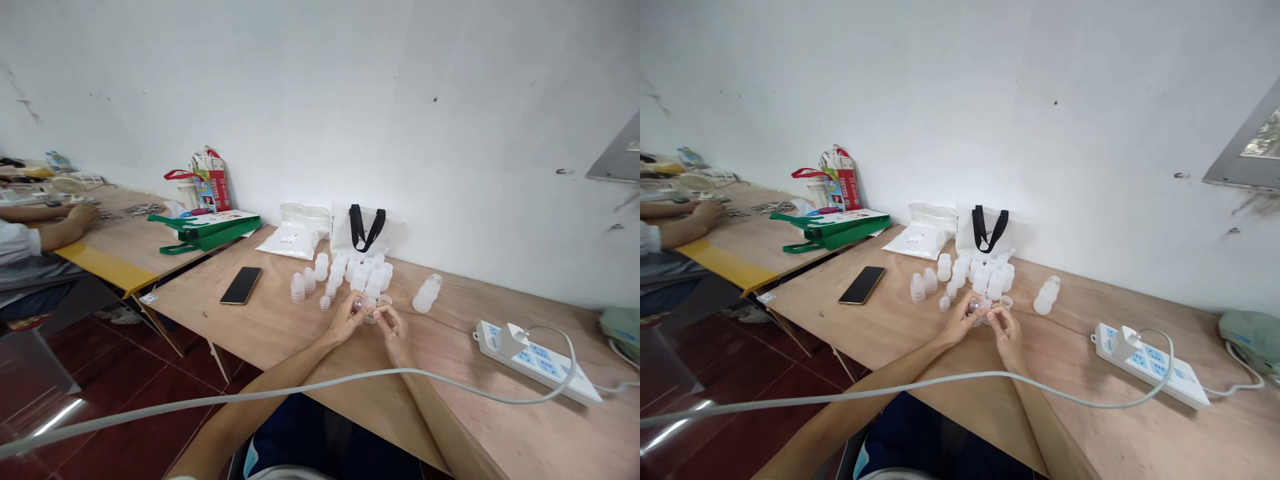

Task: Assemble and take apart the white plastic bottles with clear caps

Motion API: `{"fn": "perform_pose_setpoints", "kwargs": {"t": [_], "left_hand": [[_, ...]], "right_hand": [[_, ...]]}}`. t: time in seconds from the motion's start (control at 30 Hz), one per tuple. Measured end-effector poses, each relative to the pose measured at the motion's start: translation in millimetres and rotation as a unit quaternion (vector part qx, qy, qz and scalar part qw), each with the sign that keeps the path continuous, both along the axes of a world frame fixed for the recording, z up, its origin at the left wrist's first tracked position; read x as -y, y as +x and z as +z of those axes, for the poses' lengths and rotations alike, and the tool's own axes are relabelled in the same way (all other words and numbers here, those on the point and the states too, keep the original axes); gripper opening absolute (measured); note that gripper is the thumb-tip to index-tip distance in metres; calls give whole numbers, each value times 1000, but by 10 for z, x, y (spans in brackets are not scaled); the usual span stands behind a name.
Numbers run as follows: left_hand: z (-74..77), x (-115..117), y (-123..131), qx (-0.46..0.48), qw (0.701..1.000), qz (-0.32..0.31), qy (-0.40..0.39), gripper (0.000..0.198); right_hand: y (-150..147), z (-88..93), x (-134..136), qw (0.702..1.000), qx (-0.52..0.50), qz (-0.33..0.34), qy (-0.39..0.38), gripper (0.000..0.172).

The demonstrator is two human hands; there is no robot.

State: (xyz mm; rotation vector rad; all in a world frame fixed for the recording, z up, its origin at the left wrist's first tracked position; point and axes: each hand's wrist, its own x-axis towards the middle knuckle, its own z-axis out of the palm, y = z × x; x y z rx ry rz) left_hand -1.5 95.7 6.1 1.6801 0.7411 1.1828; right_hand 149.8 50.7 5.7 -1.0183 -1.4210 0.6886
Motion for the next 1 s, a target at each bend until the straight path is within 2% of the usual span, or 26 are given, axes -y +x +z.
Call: {"fn": "perform_pose_setpoints", "kwargs": {"t": [0.2, 0.33, 0.47, 0.57, 0.63, 0.73, 0.83, 0.9, 1.0], "left_hand": [[16, 24, 22, 8, 1000, 3, 24, 49], [0, 17, 39, 19, 1000, -12, -2, 49], [-15, 29, 20, 32, 996, -48, -62, 53], [-4, 41, -30, 21, 999, -33, -35, 52], [9, 43, -68, -1, 1000, -17, -5, 50], [22, 35, -118, -49, 999, -3, 22, 47], [33, 26, -160, -93, 993, 2, 70, 44], [45, 29, -184, -110, 988, -25, 102, 44], [70, 43, -204, -110, 985, -69, 115, 46]], "right_hand": [[36, -77, -20, 1000, -26, -9, -6, 29], [42, -29, -4, 1000, -18, -9, 11, 28], [59, 31, 13, 996, 63, -28, 50, 29], [87, 30, 24, 987, 121, -46, 99, 28], [99, 20, 43, 984, 142, -40, 104, 25], [101, 8, 75, 990, 129, -1, 56, 25], [103, -14, 72, 997, 55, 36, -32, 33], [110, -39, 47, 997, 13, 30, -70, 38], [107, -70, 17, 998, -7, 8, -67, 35]]}}
